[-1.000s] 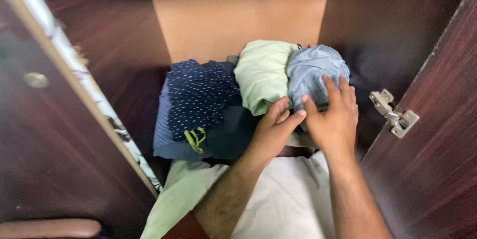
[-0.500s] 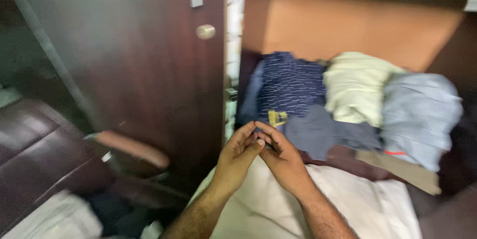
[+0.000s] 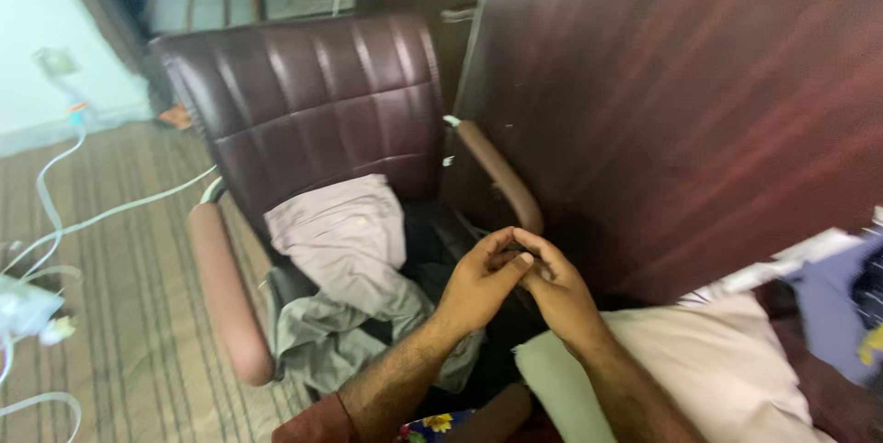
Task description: The person sorts various garments from a chair and places them into a closet shelf, including a dark shirt, a light-green shirt, a dark polka-dot garment, a striped shirt, a grey pair of pants, and two pairs of dark pants.
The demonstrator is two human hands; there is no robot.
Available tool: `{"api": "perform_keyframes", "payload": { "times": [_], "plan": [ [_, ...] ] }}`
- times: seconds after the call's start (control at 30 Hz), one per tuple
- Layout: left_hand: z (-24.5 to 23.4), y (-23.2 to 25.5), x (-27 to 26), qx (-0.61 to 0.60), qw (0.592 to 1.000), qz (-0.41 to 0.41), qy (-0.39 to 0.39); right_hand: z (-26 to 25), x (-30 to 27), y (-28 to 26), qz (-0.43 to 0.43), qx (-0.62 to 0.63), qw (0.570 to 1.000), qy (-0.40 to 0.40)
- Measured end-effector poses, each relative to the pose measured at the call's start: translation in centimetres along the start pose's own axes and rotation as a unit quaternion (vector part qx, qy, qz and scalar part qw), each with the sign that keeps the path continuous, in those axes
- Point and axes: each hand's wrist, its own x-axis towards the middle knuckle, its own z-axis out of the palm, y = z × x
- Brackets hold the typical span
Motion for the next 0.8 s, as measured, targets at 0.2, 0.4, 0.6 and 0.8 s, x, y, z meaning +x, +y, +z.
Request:
{"api": "perform_keyframes", "payload": {
  "times": [0.2, 0.4, 0.6, 0.8],
  "plan": [
    [-8.6, -4.4, -0.6, -0.045, 0.993, 0.016, 0.109, 7.2, 5.6, 4.0, 0.036, -0.004, 0.995, -0.092],
    [-13.8, -5.1, -1.9, 0.008, 0.973, -0.029, 0.231, 13.3, 9.5, 7.9, 0.028, 0.075, 0.984, -0.162],
    [-19.1, -6.2, -2.7, 0.329, 0.827, 0.119, 0.44, 15.8, 12.4, 8.8, 0.071, 0.015, 0.986, -0.148],
    [-25.0, -8.8, -1.9, 0.321, 0.773, -0.047, 0.545, 16.1, 15.6, 10.7, 0.14, 0.036, 0.976, -0.166]
  ]
}}
